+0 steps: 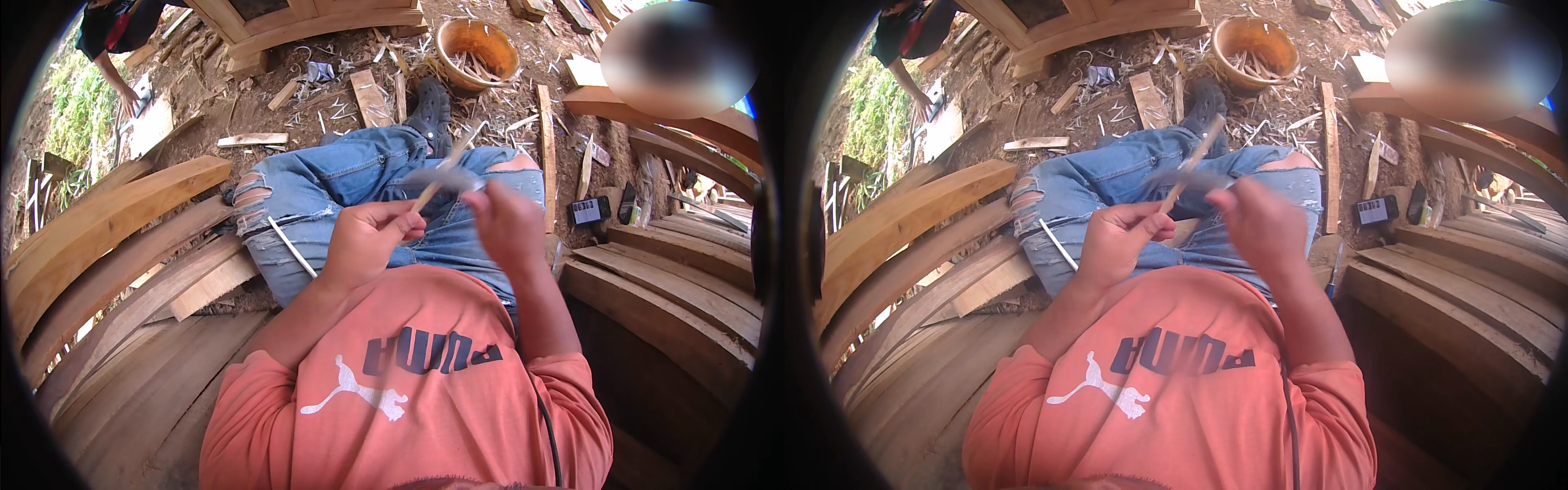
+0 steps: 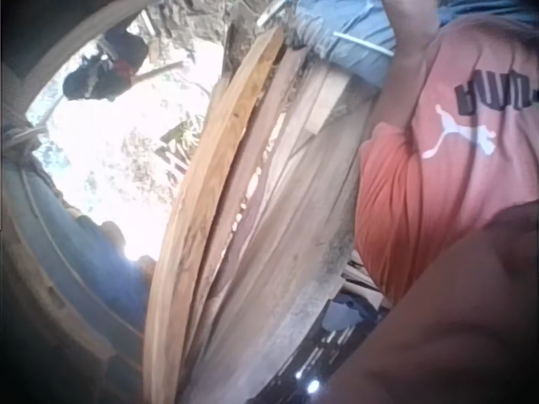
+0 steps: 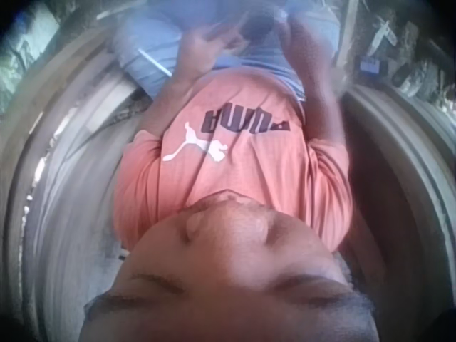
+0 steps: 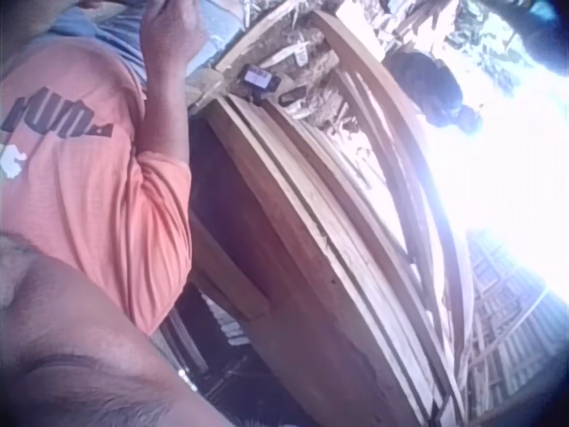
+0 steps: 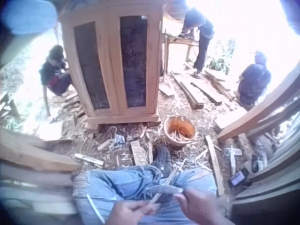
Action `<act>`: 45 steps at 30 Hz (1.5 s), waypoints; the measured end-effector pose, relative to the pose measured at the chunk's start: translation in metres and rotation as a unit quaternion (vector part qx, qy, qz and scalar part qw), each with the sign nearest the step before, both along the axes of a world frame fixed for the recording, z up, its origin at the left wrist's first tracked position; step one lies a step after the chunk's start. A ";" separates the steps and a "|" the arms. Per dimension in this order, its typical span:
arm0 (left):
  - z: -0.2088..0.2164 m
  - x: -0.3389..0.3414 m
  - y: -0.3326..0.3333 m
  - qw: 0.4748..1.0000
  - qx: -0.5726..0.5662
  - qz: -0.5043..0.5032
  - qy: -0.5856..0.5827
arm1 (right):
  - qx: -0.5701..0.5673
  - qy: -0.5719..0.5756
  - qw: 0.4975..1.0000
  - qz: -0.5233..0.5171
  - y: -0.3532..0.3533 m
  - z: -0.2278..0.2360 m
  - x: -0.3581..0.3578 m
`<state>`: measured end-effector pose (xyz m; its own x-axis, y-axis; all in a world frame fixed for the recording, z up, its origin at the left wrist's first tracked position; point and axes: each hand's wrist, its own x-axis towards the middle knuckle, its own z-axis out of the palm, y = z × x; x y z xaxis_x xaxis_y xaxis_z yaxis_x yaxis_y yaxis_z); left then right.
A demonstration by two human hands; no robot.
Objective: The person sits on the ground and shapes a small wooden stick using a knife and sandpaper. They then use a hammer to tap the stick against a wooden block to refine its shape.
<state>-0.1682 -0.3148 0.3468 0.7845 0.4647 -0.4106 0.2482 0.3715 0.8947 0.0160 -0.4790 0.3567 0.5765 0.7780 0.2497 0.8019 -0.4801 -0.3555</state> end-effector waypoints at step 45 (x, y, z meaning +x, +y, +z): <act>0.012 -0.009 0.003 0.966 0.258 0.009 -0.018 | 0.106 0.395 0.911 0.049 0.009 0.001 -0.005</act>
